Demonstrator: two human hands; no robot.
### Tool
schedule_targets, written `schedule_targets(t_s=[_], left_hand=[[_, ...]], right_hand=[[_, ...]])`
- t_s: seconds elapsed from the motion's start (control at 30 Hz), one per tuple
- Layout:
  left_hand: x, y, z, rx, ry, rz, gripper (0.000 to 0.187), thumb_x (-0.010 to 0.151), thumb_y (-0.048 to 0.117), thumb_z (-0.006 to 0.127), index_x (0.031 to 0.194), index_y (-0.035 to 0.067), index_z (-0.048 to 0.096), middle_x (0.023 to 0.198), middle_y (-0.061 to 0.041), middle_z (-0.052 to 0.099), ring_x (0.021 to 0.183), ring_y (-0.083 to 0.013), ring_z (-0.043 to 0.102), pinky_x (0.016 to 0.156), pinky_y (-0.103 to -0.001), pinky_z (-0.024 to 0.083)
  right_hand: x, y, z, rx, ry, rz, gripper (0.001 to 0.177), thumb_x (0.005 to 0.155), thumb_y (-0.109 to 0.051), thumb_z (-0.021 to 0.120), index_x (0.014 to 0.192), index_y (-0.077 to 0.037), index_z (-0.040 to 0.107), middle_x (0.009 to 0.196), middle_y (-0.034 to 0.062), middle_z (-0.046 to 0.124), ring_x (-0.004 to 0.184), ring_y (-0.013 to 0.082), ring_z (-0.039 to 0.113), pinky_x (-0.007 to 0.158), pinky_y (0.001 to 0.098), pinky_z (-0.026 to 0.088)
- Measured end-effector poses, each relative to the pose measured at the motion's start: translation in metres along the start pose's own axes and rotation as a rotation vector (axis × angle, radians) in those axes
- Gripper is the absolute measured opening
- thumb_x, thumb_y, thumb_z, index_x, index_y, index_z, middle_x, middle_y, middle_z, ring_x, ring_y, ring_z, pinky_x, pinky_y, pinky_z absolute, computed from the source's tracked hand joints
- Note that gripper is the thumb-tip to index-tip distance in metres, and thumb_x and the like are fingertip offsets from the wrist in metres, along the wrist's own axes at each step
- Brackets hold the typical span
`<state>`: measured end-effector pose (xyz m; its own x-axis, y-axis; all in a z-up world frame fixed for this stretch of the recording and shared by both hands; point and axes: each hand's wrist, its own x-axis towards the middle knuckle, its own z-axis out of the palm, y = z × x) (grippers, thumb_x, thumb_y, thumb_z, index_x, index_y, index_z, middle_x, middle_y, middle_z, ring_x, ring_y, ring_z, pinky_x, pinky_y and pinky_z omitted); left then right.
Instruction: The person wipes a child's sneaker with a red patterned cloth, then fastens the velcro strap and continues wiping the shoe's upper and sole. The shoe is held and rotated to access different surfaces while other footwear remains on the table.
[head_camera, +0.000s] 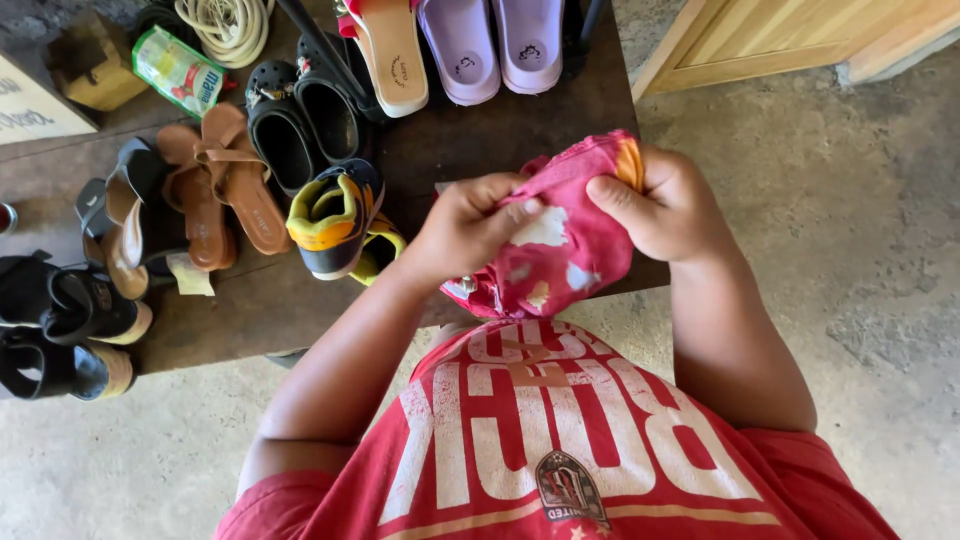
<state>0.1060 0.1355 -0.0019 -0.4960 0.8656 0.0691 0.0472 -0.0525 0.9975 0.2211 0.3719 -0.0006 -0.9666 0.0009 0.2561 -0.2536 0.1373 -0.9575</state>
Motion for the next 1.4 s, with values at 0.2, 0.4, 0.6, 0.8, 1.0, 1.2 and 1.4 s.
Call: schedule_targets(t_s=[0.2, 0.4, 0.6, 0.8, 1.0, 1.2, 1.4], left_hand=[[-0.002, -0.001, 0.002, -0.196, 0.007, -0.013, 0.029, 0.109, 0.027, 0.059, 0.107, 0.002, 0.072, 0.090, 0.004, 0.072, 0.080, -0.0026, 0.059, 0.073, -0.023, 0.052], [0.015, -0.006, 0.002, -0.059, 0.147, -0.009, 0.028, 0.108, 0.026, 0.059, 0.118, 0.002, 0.069, 0.096, 0.000, 0.071, 0.084, -0.0068, 0.062, 0.077, -0.025, 0.054], [0.005, -0.003, 0.004, 0.354, 0.442, 0.104, 0.053, 0.102, 0.026, 0.071, 0.144, 0.002, 0.053, 0.126, -0.015, 0.060, 0.116, -0.0189, 0.061, 0.101, -0.034, 0.054], [0.009, 0.003, 0.031, 0.218, 0.122, 0.240, 0.084, 0.089, 0.028, 0.081, 0.149, -0.004, 0.031, 0.142, -0.021, 0.047, 0.131, -0.0225, 0.047, 0.106, -0.040, 0.043], [0.005, -0.059, 0.024, -0.087, 0.158, -0.219, 0.033, 0.107, 0.030, 0.064, 0.120, 0.001, 0.070, 0.101, -0.005, 0.068, 0.092, -0.0114, 0.060, 0.085, -0.032, 0.051], [0.006, -0.014, 0.019, -0.292, 0.324, -0.198, 0.026, 0.105, 0.026, 0.060, 0.116, 0.003, 0.066, 0.096, 0.004, 0.065, 0.088, -0.0038, 0.057, 0.081, -0.022, 0.050], [-0.006, -0.025, -0.004, -0.016, 0.474, 0.050, 0.035, 0.101, 0.024, 0.068, 0.127, 0.007, 0.052, 0.098, -0.002, 0.067, 0.088, -0.0085, 0.062, 0.078, -0.027, 0.053]], right_hand=[[0.029, -0.005, -0.014, 0.050, -0.112, -0.128, 0.066, 0.098, -0.042, 0.075, 0.138, 0.003, 0.051, 0.131, 0.0054, 0.057, 0.112, 0.0165, 0.059, 0.096, 0.0305, 0.053], [0.007, 0.055, -0.022, 0.132, -0.338, -0.039, 0.037, 0.100, -0.031, 0.073, 0.117, 0.001, 0.071, 0.111, 0.0119, 0.069, 0.101, 0.0233, 0.067, 0.095, 0.0396, 0.058], [0.013, 0.024, -0.016, 0.215, 0.065, 0.027, 0.026, 0.109, -0.023, 0.061, 0.125, -0.003, 0.065, 0.116, 0.0035, 0.072, 0.109, 0.0146, 0.067, 0.102, 0.0342, 0.054], [0.016, 0.008, 0.014, 0.309, 0.010, -0.026, 0.034, 0.110, -0.024, 0.058, 0.137, -0.004, 0.058, 0.120, 0.0027, 0.069, 0.111, 0.0135, 0.065, 0.105, 0.0331, 0.053], [0.030, 0.005, 0.012, -0.093, 0.140, -0.106, 0.041, 0.105, -0.029, 0.074, 0.130, -0.001, 0.058, 0.118, 0.0086, 0.067, 0.105, 0.0129, 0.064, 0.095, 0.0313, 0.054], [0.031, 0.034, 0.007, 0.217, -0.326, 0.051, 0.049, 0.097, -0.032, 0.074, 0.133, -0.003, 0.055, 0.116, 0.0058, 0.070, 0.110, 0.0147, 0.068, 0.102, 0.0331, 0.056], [0.034, 0.056, 0.026, 0.446, -0.109, -0.081, 0.031, 0.102, -0.011, 0.067, 0.131, -0.002, 0.060, 0.113, 0.0088, 0.069, 0.105, 0.0183, 0.069, 0.100, 0.0358, 0.058]])
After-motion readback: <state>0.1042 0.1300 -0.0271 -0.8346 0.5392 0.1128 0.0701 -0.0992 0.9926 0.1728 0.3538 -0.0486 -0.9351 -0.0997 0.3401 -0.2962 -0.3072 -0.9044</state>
